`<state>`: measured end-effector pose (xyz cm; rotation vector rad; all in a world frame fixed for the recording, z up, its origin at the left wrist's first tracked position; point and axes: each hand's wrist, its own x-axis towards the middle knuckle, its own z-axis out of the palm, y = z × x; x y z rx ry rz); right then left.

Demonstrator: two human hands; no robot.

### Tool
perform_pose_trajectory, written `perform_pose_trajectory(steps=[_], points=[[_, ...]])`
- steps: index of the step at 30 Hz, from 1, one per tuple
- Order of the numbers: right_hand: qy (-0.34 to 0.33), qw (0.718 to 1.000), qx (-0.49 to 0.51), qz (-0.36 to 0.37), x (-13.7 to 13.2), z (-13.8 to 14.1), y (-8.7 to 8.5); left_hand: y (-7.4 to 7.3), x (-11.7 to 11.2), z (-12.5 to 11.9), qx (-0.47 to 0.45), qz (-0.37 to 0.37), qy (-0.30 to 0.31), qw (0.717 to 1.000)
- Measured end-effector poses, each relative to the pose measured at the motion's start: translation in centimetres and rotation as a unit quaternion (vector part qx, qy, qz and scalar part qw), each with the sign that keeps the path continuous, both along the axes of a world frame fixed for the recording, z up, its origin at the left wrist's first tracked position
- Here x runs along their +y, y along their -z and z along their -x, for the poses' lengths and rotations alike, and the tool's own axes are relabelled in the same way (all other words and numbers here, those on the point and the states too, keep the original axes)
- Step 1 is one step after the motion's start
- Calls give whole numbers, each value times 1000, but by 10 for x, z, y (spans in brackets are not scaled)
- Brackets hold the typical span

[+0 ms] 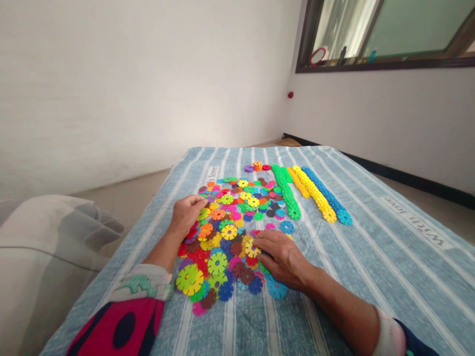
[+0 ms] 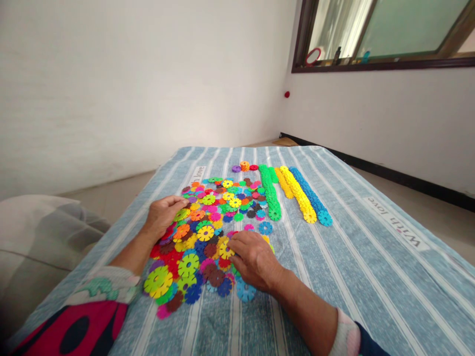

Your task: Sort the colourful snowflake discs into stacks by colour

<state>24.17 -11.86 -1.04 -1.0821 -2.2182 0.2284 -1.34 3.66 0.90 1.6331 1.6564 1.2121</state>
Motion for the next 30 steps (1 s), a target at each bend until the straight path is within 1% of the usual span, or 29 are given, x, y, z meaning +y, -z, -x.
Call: perform_pose_trajectory(steps=[9, 19, 24, 30], points=[[-1, 1000, 1, -4, -1, 0, -2, -5, -5, -7, 7, -1, 1, 1000], [2, 1000, 0, 0, 0, 0, -1, -3, -8, -17, -22, -3, 43, 999], [12, 1000, -8, 13, -1, 0, 0, -3, -9, -22, -3, -2, 59, 998], [30, 999, -39, -4, -2, 6, -3, -5, -11, -23, 4, 1, 60, 998]])
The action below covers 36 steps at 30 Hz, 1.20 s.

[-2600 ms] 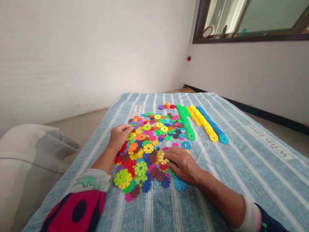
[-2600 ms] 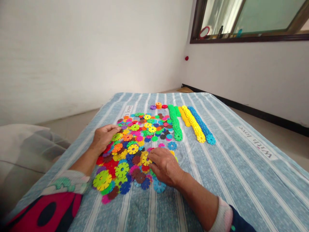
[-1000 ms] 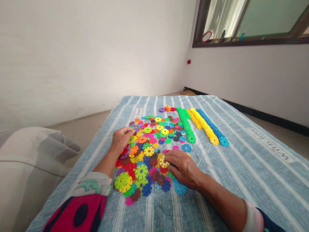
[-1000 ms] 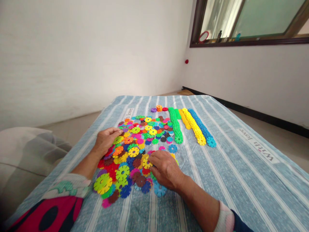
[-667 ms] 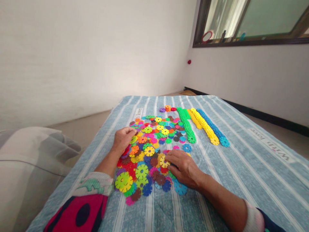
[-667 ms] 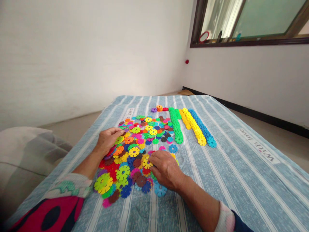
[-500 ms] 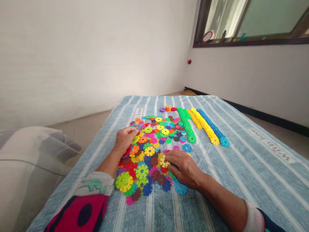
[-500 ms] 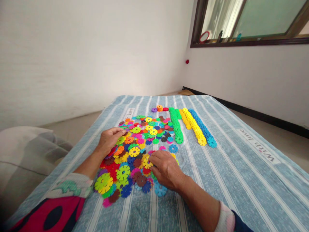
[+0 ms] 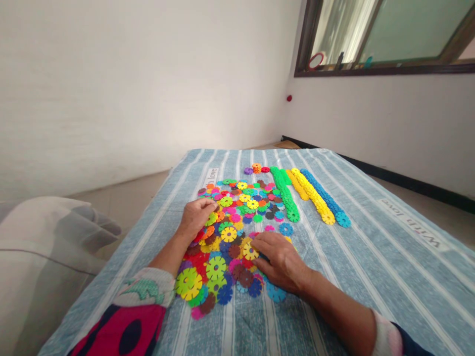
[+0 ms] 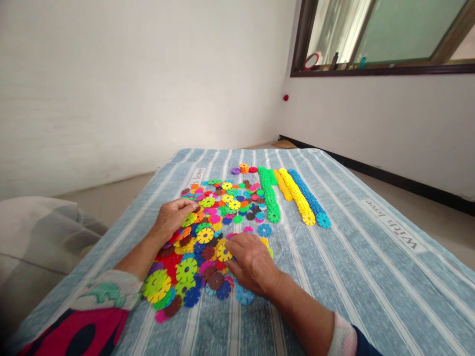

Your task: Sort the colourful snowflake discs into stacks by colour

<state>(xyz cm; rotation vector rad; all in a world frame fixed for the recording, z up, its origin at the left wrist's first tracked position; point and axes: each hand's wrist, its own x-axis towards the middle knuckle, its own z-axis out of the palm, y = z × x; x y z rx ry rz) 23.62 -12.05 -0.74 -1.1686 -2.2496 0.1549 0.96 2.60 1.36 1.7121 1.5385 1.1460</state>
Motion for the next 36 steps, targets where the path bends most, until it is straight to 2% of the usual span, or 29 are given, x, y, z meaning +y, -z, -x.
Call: perform_pose_trajectory(steps=[14, 20, 31, 36], points=[[18, 996, -72, -48, -1, 5, 1, -5, -4, -2, -28, 18, -1, 999], [14, 996, -51, -65, -1, 3, 3, -4, -5, -1, -41, 18, 2, 999], [45, 995, 84, 30, -1, 3, -1, -8, -6, 3, -115, 34, -12, 993], [74, 972, 194, 109, 5, -1, -3, -7, -3, 9, -130, 39, -24, 990]])
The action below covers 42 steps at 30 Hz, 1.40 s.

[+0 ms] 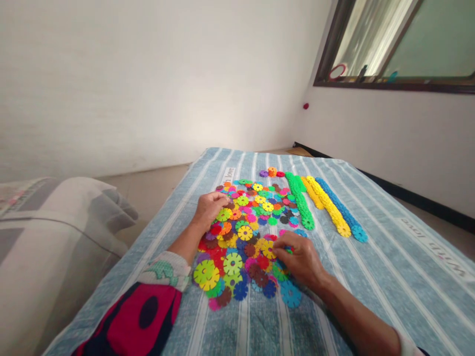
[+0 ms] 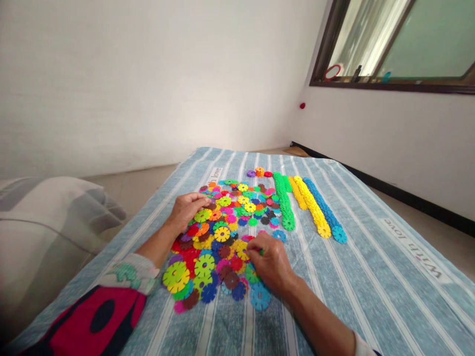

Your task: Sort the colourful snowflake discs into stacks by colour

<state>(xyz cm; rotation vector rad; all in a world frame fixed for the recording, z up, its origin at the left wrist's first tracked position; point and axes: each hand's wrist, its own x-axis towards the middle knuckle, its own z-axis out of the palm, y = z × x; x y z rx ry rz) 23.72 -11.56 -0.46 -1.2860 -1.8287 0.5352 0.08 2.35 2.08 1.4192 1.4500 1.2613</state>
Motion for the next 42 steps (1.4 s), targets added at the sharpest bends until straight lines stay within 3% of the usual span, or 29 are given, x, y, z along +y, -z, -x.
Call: perform_pose_trajectory(steps=[5, 8, 13, 17, 22, 26, 34, 37, 42], points=[[9, 980, 149, 132, 15, 7, -4, 2, 4, 4, -28, 4, -6, 1000], [-14, 973, 167, 156, 32, 21, -9, 4, 5, 7, -35, 1, -13, 999], [-12, 996, 8, 91, 60, 44, -14, 7, 8, 10, -51, -14, -15, 999], [6, 998, -57, 35, 66, 51, -11, 9, 8, 11, -59, -16, -19, 998], [-17, 974, -217, -57, 61, 54, -10, 10, 7, 9, -65, -12, -20, 998], [-45, 958, -277, -58, 59, 57, -13, 11, 7, 9, -56, -15, -15, 998], [-32, 967, -246, -57, 56, 59, -12, 15, 8, 10, -25, -22, -5, 999], [-23, 982, -177, -56, 51, 60, -11, 14, 8, 9, -21, -22, -4, 1000], [-25, 998, -52, 29, 39, 52, -24, 10, 7, 9, -7, -23, -3, 1000]])
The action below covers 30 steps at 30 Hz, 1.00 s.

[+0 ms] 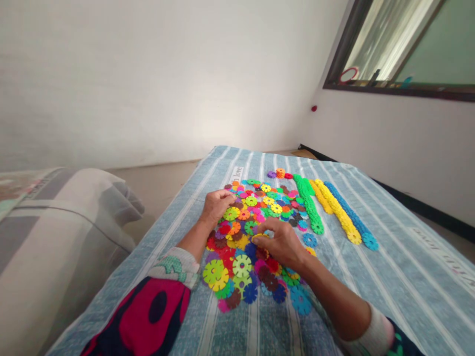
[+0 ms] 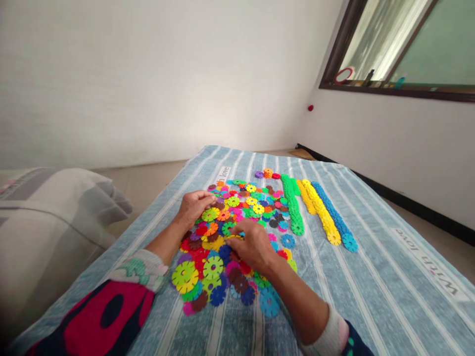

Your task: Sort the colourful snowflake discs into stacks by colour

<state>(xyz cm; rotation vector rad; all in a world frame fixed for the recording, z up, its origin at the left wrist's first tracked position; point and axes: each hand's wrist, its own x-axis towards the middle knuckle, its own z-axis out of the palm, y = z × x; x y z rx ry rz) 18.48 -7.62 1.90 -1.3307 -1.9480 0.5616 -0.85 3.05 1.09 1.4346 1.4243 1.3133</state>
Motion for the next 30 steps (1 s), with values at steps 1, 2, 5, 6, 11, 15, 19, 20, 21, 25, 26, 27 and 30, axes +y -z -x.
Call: perform_pose_trajectory(steps=[1, 2, 5, 6, 11, 15, 19, 20, 21, 25, 26, 27, 30], points=[[2, 1000, 13, 8, -2, -5, -4, -1, 0, 0, 2, 1, -1, 1000], [4, 1000, 20, 12, -4, -13, -8, -1, 1, 1, 3, 4, -2, 1000], [23, 1000, 6, 19, -11, -47, -16, -1, 6, 3, 0, 9, -11, 1000], [36, 999, -10, 22, -15, -61, -18, 0, 8, 4, -1, 13, -15, 1000], [135, 978, -154, 49, -42, -131, -18, 1, 13, 6, 7, 26, -21, 999], [174, 929, -315, 89, -65, -155, -13, 0, 14, 7, 47, 32, -20, 998], [166, 905, -376, 109, -75, -156, -10, -2, 16, 9, 79, 50, -33, 995], [162, 907, -374, 111, -75, -156, -10, -2, 16, 9, 77, 54, -31, 995], [155, 910, -368, 113, -75, -157, -11, -3, 16, 9, 73, 59, -28, 995], [109, 932, -326, 114, -70, -173, -16, -3, 17, 9, 70, 68, -31, 995], [112, 934, -319, 111, -67, -181, -17, -2, 17, 10, 74, 68, -34, 994], [125, 933, -319, 108, -64, -189, -18, -2, 18, 11, 77, 67, -34, 994], [183, 909, -357, 111, -51, -214, -21, 1, 20, 12, 84, 61, -34, 994]])
